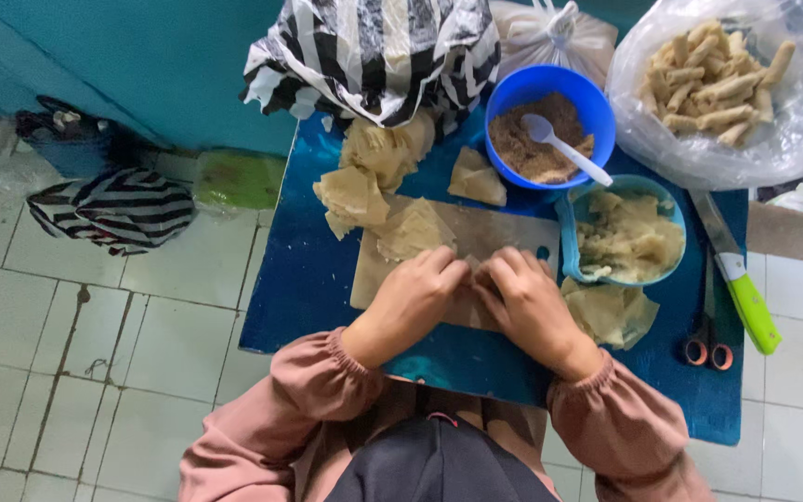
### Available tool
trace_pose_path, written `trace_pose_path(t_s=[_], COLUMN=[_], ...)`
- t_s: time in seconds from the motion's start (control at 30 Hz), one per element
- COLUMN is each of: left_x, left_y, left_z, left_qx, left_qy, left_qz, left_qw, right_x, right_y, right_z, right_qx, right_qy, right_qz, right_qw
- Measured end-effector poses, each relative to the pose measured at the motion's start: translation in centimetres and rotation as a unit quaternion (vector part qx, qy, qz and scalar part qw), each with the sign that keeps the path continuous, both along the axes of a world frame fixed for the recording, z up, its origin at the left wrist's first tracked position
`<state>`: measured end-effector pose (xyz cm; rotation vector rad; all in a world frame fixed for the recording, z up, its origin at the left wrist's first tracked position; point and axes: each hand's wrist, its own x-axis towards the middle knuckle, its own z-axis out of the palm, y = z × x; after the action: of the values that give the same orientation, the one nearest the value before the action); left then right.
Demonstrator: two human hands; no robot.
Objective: The person folds thin dough sheets by hand into triangular pieces and stacks the folded pieces on a cutting board. They occasionally use a spoon to scoop brown sugar from a blue bowl onto or near the dough while continuing to fold and stack the pieces.
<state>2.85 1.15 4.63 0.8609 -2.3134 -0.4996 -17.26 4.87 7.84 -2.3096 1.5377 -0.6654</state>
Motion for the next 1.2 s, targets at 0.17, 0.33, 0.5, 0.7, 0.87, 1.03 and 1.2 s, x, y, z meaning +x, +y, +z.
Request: trace_pose_path(t_s=[0.17, 0.33, 0.5, 0.7, 0.87, 1.03, 1.2], left_x=[-0.2, -1.0, -1.2, -1.6, 0.5, 3.2, 5.0], left_y=[1.3, 4.5, 5.4, 3.4, 1.5, 0.1, -1.6], left_z=[0.1, -0.1, -1.1, -0.7, 0.6, 2.3, 2.8], left_qx=[-0.006, -0.107, -0.169, -0.158, -0.12, -0.107, -0.087], left_qy=[-0.028, -0.177, -0.194, -0.176, -0.129, -0.097, -0.091], left_qz=[0.041, 0.099, 0.163, 0.199, 0.249, 0.267, 0.279], left_qw=[0.999, 0.973, 0.952, 0.951, 0.952, 0.953, 0.952], right_x=[0.1, 2.0, 2.7, 2.7, 2.7, 0.4, -9.9], right_y=[0.3, 3.3, 5.0, 3.5, 1.0, -1.8, -5.6], right_z=[-0.3, -1.0, -1.1, -1.1, -1.0, 1.3, 5.9], right_qx=[0.024, -0.147, -0.185, -0.162, -0.168, -0.226, -0.333], right_qy=[-0.001, 0.154, 0.203, 0.164, 0.179, 0.114, 0.213], right_qz=[0.023, -0.063, -0.093, -0.071, -0.067, -0.089, -0.194], right_qw=[0.999, 0.975, 0.957, 0.97, 0.967, 0.963, 0.898])
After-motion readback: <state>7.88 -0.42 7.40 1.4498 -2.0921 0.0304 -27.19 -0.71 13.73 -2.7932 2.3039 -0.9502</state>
